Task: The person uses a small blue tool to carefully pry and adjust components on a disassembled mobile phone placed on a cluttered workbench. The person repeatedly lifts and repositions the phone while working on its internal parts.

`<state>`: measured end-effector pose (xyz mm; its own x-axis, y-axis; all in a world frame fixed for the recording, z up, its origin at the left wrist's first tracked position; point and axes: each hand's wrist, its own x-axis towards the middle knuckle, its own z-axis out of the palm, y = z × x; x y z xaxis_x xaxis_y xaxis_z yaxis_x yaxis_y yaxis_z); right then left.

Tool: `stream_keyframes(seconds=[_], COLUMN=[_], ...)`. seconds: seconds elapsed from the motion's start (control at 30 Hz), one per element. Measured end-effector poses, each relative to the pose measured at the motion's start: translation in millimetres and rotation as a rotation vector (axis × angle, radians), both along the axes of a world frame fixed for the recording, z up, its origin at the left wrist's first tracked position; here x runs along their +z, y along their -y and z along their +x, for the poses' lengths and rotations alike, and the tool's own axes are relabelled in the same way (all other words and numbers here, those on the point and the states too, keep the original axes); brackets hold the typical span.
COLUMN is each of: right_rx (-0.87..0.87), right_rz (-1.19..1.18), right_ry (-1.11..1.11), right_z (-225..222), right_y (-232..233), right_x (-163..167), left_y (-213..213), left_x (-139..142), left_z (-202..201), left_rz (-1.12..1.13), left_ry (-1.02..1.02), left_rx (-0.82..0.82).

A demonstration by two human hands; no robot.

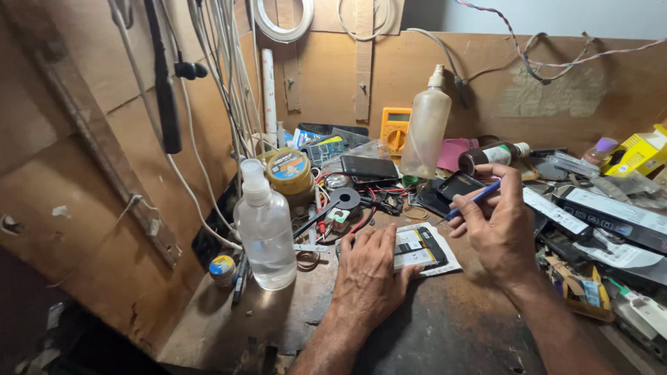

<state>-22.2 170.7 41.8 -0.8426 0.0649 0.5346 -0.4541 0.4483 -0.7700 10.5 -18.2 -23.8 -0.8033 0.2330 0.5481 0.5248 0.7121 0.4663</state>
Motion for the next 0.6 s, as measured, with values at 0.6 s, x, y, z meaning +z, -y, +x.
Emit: stream_keyframes(seconds=[0.6], right_rx=[-0.077], right_rz=[0.089], right_ry=[-0.028], right_z=[-1.5], right_y=[3.3], right_x=[-35.4], left_y=[-2.4], left_x=[-0.6], left_z=[-6.4], left_rz=[-0.037], left_ry=[-0.015], left_rx=[0.001])
